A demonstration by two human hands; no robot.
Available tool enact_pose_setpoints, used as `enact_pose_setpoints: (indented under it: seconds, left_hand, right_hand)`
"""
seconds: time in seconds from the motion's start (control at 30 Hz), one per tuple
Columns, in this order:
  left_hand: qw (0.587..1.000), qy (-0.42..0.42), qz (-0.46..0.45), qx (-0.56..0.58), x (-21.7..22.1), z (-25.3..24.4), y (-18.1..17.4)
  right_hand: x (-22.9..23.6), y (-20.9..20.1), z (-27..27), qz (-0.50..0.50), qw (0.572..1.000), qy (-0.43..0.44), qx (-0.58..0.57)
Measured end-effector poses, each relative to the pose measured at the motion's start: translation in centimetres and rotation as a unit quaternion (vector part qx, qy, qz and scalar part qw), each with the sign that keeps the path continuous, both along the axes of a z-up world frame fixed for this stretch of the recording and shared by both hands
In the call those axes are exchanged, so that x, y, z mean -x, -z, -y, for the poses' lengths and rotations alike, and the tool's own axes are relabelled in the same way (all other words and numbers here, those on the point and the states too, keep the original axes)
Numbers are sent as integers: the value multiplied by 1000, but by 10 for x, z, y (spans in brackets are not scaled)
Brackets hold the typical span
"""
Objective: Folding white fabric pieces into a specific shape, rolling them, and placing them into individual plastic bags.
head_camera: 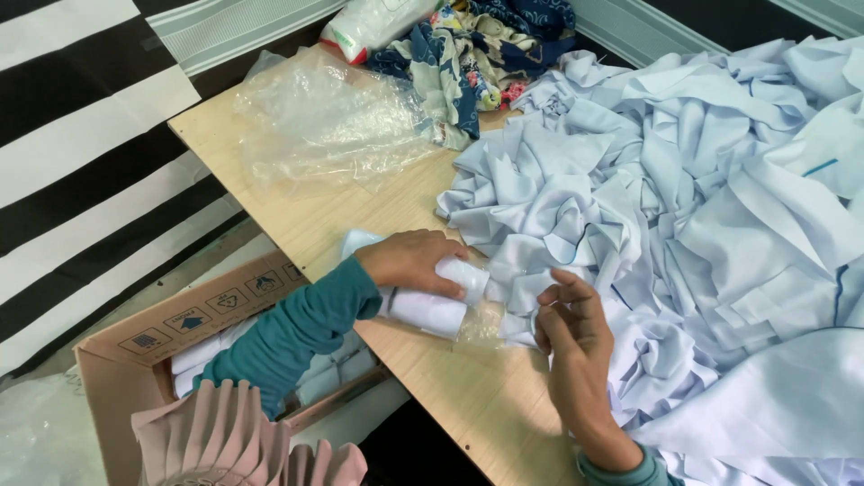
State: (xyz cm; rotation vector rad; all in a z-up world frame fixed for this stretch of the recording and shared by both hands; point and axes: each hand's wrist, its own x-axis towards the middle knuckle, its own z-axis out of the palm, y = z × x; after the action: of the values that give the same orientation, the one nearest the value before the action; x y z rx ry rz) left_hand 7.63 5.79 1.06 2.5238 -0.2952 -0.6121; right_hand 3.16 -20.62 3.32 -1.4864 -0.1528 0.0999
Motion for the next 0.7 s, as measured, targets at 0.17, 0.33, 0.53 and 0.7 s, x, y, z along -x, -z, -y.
enact_pose_setpoints:
  seconds: [0.17,0.33,0.53,0.7]
  left_hand:
    - [999,-5,-8,-48,4,10,-13]
    - [1000,5,-24,6,28,20,-36]
    - [994,6,4,110,54,20,-49]
    - [971,28,16,238,72,12,-54]
  right_hand:
    - [26,17,-15,-1,990,-97,104]
    - [35,19,-23,91,970,-132,182]
    - [51,-9,-29,48,983,-134,115]
    - [57,-15,-31,-8,986,-164,32]
